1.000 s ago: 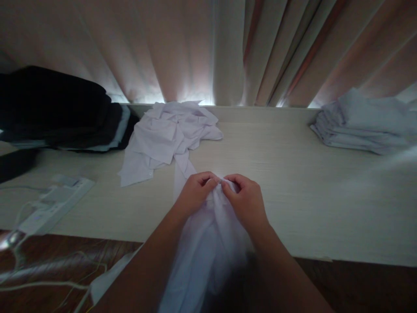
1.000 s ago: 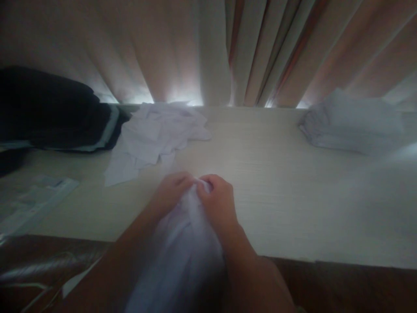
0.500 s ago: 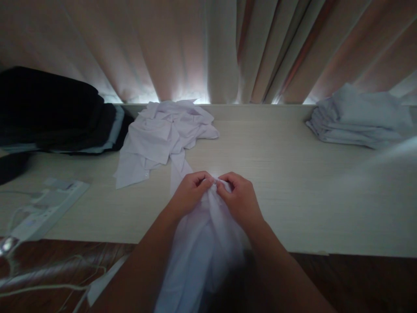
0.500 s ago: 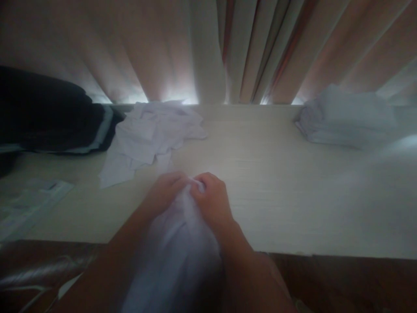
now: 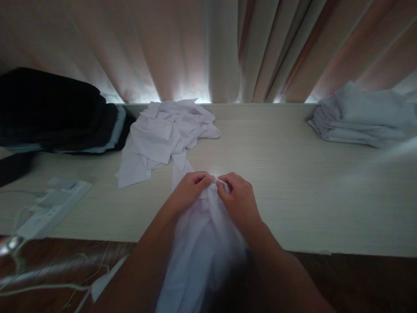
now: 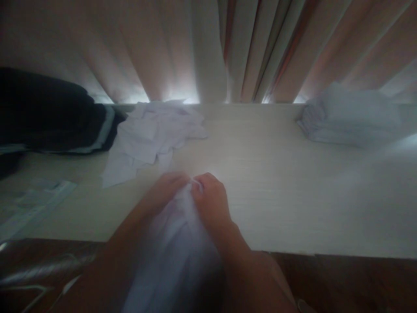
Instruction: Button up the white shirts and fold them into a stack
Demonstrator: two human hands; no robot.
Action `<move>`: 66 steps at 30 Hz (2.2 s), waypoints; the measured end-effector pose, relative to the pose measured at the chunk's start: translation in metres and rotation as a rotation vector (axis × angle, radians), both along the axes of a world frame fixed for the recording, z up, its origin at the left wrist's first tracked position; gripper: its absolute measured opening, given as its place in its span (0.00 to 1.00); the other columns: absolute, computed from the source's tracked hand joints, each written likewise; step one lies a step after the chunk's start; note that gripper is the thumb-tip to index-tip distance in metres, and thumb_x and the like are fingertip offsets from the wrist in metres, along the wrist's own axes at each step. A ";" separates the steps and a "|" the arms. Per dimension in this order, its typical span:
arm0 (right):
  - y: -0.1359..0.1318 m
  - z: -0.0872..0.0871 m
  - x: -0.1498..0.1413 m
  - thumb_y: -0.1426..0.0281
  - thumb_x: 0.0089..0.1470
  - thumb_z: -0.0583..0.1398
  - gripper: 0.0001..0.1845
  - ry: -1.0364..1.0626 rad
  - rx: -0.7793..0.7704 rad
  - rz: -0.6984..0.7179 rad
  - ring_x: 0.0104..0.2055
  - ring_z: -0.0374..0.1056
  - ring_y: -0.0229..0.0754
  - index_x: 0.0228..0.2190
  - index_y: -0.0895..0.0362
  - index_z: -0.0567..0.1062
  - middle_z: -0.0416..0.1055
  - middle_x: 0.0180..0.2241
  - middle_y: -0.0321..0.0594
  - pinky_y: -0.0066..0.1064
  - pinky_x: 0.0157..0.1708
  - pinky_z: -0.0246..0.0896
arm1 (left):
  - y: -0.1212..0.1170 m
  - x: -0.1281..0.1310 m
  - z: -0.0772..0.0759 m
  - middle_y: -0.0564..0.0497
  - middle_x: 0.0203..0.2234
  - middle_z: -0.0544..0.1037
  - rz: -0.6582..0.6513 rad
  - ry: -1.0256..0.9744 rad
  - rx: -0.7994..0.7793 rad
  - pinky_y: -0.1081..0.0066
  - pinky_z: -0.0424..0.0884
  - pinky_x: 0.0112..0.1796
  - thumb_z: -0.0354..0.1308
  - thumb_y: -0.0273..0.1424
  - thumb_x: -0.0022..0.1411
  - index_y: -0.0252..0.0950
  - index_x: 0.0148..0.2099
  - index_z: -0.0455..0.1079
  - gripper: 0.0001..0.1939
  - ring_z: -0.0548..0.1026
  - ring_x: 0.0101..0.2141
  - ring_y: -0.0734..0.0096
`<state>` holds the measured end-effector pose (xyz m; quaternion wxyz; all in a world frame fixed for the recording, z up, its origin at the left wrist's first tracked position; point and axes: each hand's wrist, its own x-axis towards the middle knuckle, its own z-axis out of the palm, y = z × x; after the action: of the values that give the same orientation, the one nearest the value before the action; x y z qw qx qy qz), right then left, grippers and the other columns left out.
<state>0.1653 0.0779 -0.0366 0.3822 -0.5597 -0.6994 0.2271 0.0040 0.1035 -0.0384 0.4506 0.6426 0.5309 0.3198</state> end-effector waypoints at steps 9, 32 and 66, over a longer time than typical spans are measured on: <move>0.000 -0.002 -0.004 0.77 0.54 0.58 0.07 0.129 -0.002 -0.007 0.35 0.67 0.40 0.31 0.59 0.77 0.74 0.32 0.40 0.30 0.37 0.58 | -0.003 0.002 0.003 0.51 0.26 0.75 0.016 -0.088 -0.057 0.72 0.66 0.31 0.55 0.44 0.60 0.34 0.29 0.74 0.19 0.71 0.32 0.67; 0.012 -0.011 0.012 0.63 0.55 0.61 0.12 0.537 -0.345 0.101 0.29 0.68 0.38 0.32 0.58 0.81 0.77 0.28 0.38 0.27 0.29 0.61 | -0.005 0.002 0.009 0.53 0.23 0.74 0.006 0.056 0.093 0.75 0.62 0.27 0.56 0.41 0.63 0.34 0.29 0.74 0.18 0.69 0.27 0.72; 0.018 -0.010 0.025 0.61 0.50 0.64 0.12 0.678 -0.452 0.173 0.26 0.65 0.35 0.31 0.58 0.78 0.74 0.27 0.36 0.25 0.26 0.59 | -0.008 0.011 0.001 0.55 0.22 0.69 0.072 -0.055 -0.004 0.76 0.60 0.23 0.54 0.42 0.64 0.35 0.30 0.70 0.17 0.65 0.24 0.74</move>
<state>0.1907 0.0960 -0.0467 0.4376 -0.4623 -0.5109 0.5776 0.0152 0.0960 -0.0376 0.4547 0.6131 0.5416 0.3521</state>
